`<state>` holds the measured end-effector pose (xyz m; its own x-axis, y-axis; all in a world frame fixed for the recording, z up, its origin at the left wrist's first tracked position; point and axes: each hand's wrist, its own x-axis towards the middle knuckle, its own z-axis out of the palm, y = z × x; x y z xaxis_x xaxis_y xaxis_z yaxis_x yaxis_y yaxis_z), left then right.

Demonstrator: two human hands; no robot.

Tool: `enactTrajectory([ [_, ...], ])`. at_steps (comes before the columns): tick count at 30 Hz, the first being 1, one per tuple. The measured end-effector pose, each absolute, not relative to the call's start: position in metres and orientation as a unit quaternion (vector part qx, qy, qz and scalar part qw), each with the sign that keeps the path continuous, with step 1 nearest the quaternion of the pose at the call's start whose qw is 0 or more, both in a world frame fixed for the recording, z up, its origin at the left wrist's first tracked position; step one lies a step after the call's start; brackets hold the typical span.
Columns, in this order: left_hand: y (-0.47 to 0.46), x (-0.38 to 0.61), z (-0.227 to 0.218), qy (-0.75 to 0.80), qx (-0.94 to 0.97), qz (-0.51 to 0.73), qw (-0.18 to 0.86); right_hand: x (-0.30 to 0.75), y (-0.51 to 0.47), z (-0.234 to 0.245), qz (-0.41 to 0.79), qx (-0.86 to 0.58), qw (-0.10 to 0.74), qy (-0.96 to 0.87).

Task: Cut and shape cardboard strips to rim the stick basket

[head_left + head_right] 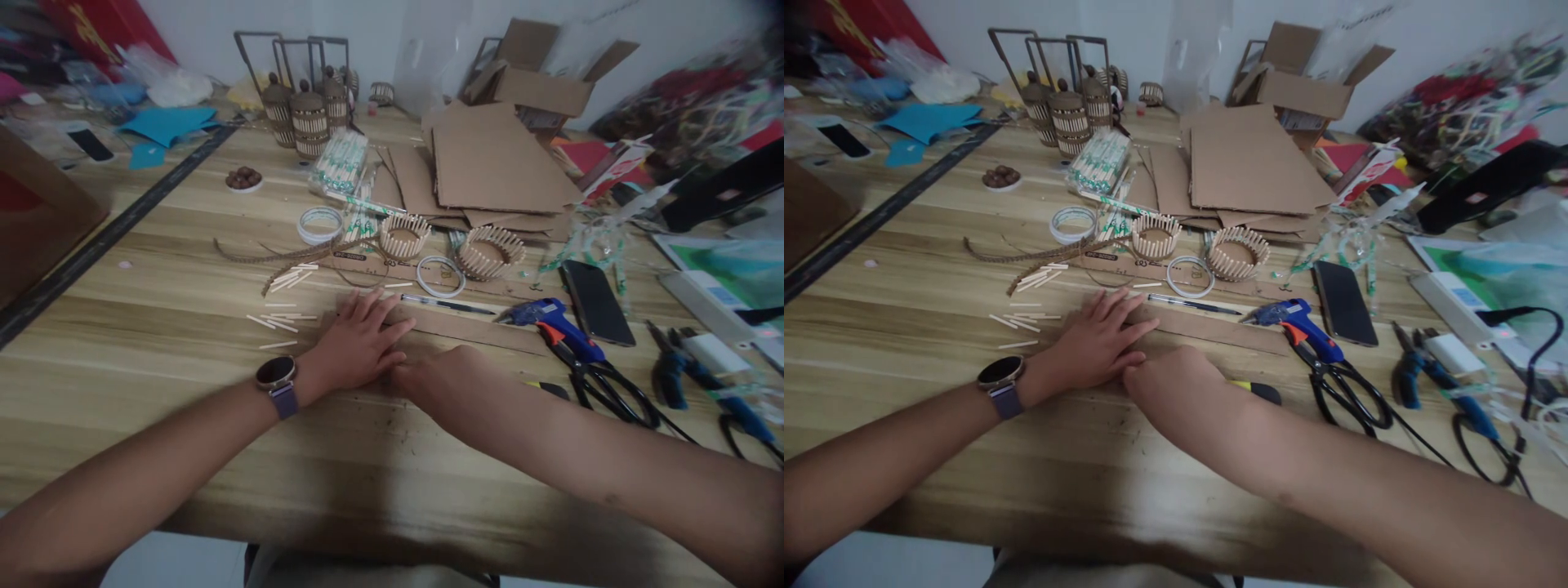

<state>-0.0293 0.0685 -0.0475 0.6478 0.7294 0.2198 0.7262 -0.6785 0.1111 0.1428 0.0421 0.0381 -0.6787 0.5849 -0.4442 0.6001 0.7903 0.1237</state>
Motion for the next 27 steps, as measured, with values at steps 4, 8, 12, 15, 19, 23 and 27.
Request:
enactTrajectory([
  [4, 0.068, -0.029, -0.047, 0.407, 0.907, 0.112, 0.004, 0.144, 0.043, 0.042, -0.035, 0.33, 0.256, 0.908],
  [8, 0.068, -0.029, -0.047, 0.405, 0.908, 0.109, 0.004, 0.143, 0.041, 0.047, -0.04, 0.337, 0.265, 0.903],
  [12, 0.068, -0.029, -0.046, 0.406, 0.907, 0.107, 0.003, 0.144, 0.04, 0.047, -0.043, 0.339, 0.265, 0.901],
  [15, 0.068, -0.029, -0.045, 0.408, 0.907, 0.102, 0.005, 0.147, 0.039, 0.045, -0.034, 0.344, 0.262, 0.901],
  [19, 0.068, -0.028, -0.044, 0.411, 0.907, 0.097, 0.008, 0.152, 0.039, 0.044, -0.024, 0.338, 0.25, 0.907],
  [23, 0.068, -0.028, -0.044, 0.409, 0.907, 0.102, 0.002, 0.153, 0.04, 0.044, -0.028, 0.335, 0.265, 0.904],
  [27, 0.068, -0.029, -0.045, 0.408, 0.907, 0.102, -0.001, 0.156, 0.04, 0.039, -0.03, 0.33, 0.233, 0.914],
])
